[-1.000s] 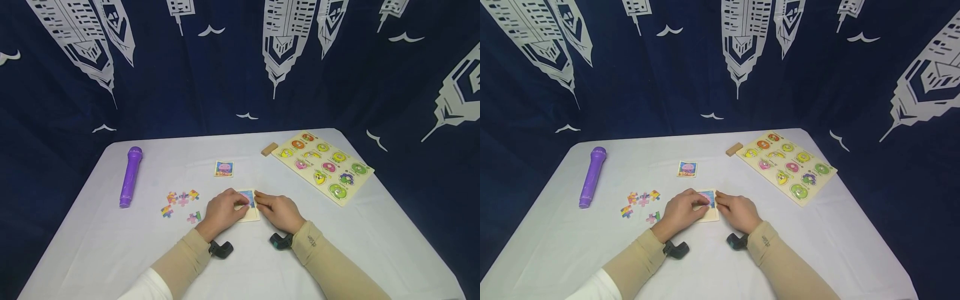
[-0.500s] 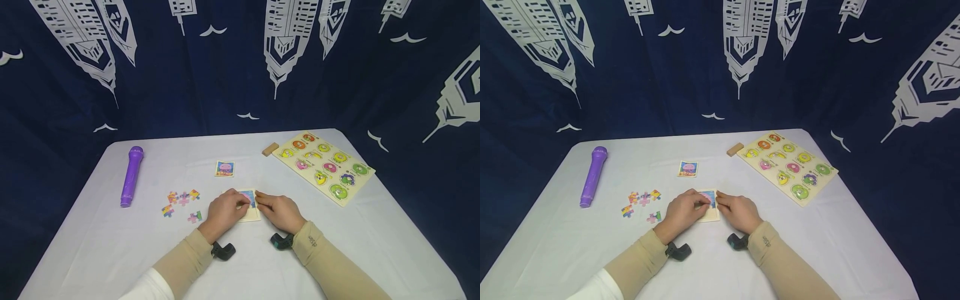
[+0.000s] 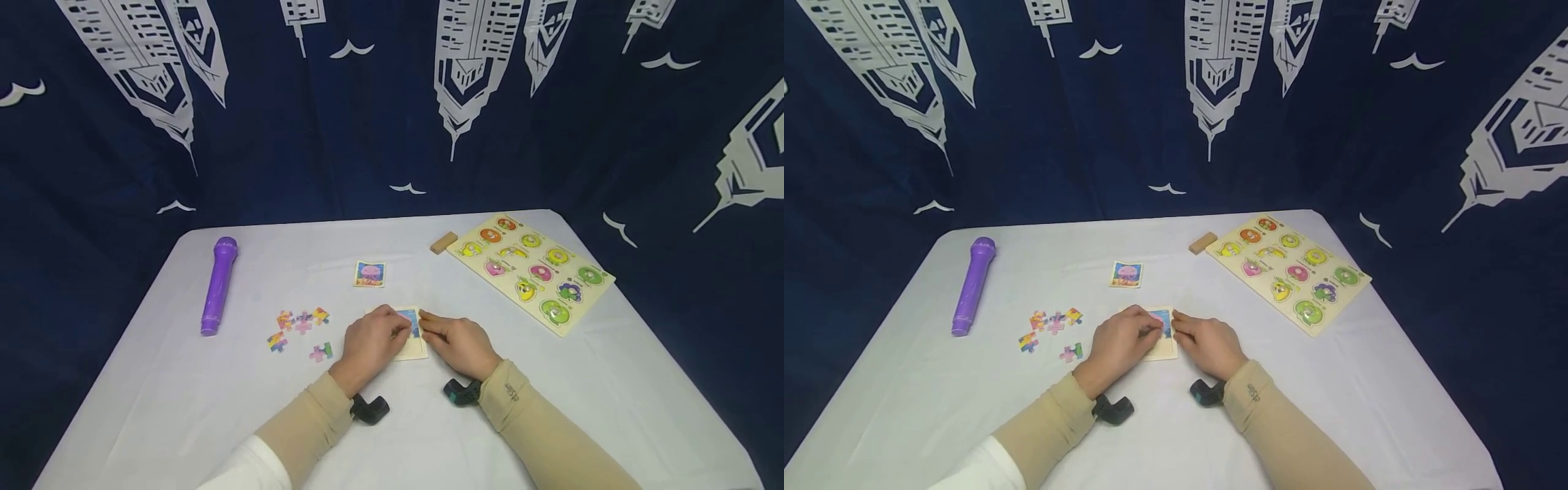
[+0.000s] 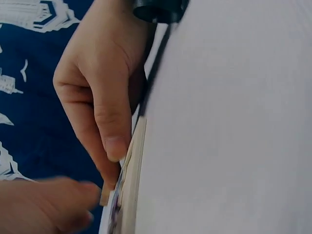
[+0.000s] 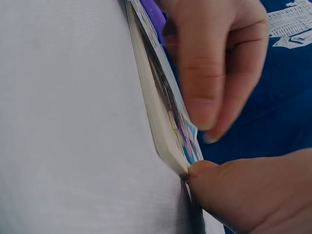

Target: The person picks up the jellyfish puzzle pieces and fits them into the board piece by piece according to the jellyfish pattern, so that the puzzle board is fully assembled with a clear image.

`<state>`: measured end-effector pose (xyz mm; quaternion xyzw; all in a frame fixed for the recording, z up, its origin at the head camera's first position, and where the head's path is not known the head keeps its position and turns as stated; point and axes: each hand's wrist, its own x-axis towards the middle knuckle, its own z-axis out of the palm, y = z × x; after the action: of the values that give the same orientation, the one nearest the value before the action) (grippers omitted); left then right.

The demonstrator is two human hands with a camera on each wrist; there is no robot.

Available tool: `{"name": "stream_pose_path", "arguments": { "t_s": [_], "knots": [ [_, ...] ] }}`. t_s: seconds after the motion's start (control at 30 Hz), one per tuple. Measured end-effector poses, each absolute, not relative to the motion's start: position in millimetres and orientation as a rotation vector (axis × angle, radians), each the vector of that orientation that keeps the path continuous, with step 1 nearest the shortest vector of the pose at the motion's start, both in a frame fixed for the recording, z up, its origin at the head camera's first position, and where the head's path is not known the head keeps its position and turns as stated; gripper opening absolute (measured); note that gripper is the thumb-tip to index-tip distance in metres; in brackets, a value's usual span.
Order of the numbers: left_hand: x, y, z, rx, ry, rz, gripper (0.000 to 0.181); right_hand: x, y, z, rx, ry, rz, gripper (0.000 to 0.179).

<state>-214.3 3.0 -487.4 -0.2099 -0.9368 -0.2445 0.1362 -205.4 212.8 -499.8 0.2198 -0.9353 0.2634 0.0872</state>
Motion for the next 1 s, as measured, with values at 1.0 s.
{"name": "stream_pose_path", "arguments": {
  "t_s": [1.0],
  "knots": [
    [-201, -186, -480, -0.007, -2.647, -1.128, 0.028, -205, 210, -496, 0.614, -2.85, 0.851, 0.036]
  ]
}}
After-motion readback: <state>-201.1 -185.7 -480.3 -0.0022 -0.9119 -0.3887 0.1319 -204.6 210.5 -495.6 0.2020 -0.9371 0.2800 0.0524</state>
